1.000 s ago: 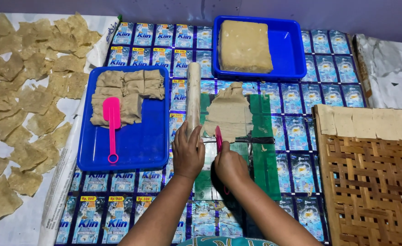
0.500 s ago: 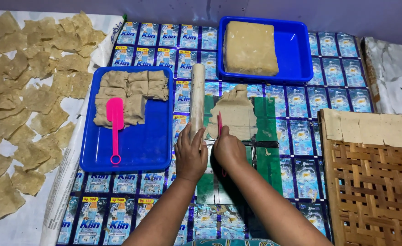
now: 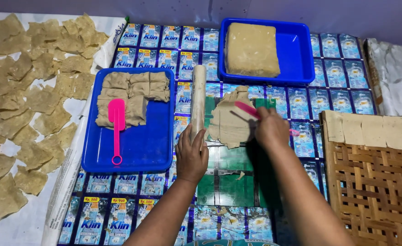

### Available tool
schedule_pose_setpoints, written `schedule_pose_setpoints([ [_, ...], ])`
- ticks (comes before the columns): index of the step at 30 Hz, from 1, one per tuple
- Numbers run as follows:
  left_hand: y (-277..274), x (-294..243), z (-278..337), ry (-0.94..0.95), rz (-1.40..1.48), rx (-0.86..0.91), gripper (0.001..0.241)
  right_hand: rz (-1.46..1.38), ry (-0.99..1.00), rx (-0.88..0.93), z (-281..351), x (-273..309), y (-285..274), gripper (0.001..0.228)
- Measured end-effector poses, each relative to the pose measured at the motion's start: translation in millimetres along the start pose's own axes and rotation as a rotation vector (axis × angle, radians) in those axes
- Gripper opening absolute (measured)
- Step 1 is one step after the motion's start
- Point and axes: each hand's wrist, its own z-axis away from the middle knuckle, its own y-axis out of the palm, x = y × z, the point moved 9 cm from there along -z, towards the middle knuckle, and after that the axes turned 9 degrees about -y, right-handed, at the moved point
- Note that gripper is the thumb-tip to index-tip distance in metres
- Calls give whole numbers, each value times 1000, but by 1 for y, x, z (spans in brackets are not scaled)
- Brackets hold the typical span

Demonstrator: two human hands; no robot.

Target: Flattening dough using a rolling pin and cutting it into squares.

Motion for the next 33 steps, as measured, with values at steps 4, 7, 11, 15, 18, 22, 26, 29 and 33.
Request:
schedule_pose_setpoints([
  [4,0,-1,0,-8,5,15,42,240,-55,-156,-6,-35,-31,14],
  [7,0,-1,0,-2,0,8,42,331,-171,-303,-8,-39,-43,6],
  [11,2,0,1,2,-15,3,42,371,-243,-280,-11,-42,-37,3],
  [15,3,0,1,4,-27,-2,42,380,-267,-267,-14,-42,-32,3],
  [18,2,-1,1,5,-19,-4,42,361,-280,-253,-22,-50,-17,2],
  [22,0,-2,1,6,-20,-9,42,357,-290,-262,-21,-42,-20,2],
  [26,1,-2,0,8,-14,-10,41,334,-328,-281,-21,-28,-23,6],
  [29,1,-2,1,7,-16,-8,41,335,-345,-289,-23,-17,-22,7],
  [33,1,-1,0,17,-23,-18,42,326,-370,-307,-29,-9,-15,7],
])
